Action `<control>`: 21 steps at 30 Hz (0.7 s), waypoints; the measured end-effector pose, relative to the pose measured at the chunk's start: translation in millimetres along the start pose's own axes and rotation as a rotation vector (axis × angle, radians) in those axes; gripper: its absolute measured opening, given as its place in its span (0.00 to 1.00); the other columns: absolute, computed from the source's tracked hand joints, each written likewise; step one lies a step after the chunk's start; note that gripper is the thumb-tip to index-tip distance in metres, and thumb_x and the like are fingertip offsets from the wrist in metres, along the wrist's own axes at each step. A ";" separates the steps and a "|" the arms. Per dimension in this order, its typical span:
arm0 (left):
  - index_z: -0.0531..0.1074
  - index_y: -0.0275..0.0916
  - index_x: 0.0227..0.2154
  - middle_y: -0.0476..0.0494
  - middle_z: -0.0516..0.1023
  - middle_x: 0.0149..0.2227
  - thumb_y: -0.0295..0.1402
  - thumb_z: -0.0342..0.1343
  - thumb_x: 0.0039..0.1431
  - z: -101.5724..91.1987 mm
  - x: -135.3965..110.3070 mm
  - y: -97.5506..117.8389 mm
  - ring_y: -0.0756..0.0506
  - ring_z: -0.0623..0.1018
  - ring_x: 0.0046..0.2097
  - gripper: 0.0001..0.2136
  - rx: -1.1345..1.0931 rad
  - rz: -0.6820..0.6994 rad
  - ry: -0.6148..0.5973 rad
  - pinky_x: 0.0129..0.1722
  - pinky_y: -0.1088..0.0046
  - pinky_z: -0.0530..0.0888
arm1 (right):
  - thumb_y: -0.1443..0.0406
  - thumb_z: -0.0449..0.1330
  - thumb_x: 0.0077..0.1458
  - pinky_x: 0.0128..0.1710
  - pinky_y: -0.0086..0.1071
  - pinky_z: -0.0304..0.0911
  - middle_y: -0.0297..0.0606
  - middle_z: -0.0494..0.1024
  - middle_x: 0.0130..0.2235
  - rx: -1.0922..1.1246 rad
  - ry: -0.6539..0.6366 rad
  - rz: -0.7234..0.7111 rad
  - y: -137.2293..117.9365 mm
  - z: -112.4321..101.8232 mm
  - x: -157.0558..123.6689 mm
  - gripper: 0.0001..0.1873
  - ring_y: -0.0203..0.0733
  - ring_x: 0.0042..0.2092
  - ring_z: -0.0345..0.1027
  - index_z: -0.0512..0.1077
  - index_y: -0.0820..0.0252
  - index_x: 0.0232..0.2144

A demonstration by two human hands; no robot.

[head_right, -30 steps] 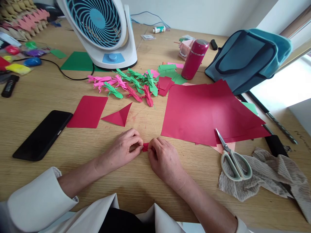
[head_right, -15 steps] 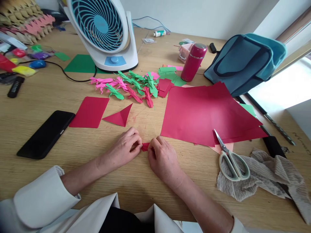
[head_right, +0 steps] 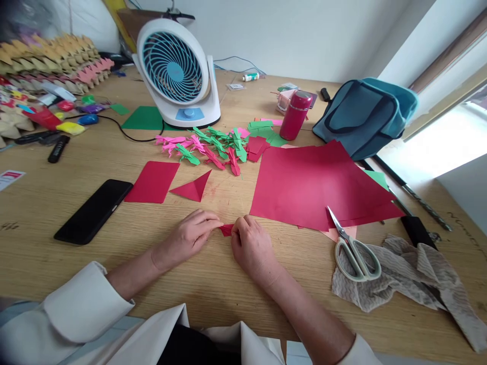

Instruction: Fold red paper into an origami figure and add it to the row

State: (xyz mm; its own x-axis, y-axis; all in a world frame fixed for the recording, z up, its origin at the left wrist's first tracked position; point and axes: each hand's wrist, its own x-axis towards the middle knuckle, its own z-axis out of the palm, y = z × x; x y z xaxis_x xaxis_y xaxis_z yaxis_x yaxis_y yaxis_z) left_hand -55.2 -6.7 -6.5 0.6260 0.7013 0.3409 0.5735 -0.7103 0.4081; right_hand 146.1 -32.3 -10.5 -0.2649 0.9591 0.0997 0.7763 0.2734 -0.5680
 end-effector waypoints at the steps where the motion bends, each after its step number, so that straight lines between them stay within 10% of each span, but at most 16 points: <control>1: 0.72 0.37 0.48 0.41 0.76 0.46 0.22 0.45 0.66 -1.2 -3.6 0.8 0.45 0.73 0.48 0.14 0.047 0.063 -0.018 0.51 0.66 0.71 | 0.73 0.52 0.57 0.35 0.32 0.56 0.36 0.70 0.32 0.001 0.001 -0.001 0.1 -0.1 -0.2 0.08 0.40 0.34 0.64 0.63 0.57 0.28; 6: 0.69 0.34 0.56 0.37 0.75 0.53 0.23 0.46 0.66 -3.5 -14.3 3.1 0.42 0.72 0.52 0.17 0.274 0.243 -0.116 0.53 0.61 0.70 | 0.72 0.52 0.58 0.34 0.31 0.56 0.36 0.71 0.32 -0.006 0.008 -0.002 0.0 -0.8 0.3 0.08 0.40 0.34 0.64 0.63 0.57 0.28; 21: 0.69 0.31 0.54 0.36 0.73 0.53 0.24 0.46 0.67 2.9 -15.7 9.4 0.41 0.70 0.54 0.15 0.318 0.209 -0.164 0.55 0.62 0.68 | 0.71 0.51 0.59 0.35 0.32 0.57 0.36 0.71 0.32 -0.022 0.014 -0.026 -0.2 -0.2 -0.1 0.07 0.40 0.33 0.64 0.62 0.57 0.29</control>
State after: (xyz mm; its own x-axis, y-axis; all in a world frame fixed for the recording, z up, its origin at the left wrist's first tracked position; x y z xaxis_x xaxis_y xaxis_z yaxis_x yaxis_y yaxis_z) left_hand -58.1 -24.6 -10.4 0.8075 0.5392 0.2393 0.5435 -0.8377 0.0535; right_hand 146.0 -32.4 -10.3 -0.2777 0.9524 0.1255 0.7816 0.3000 -0.5470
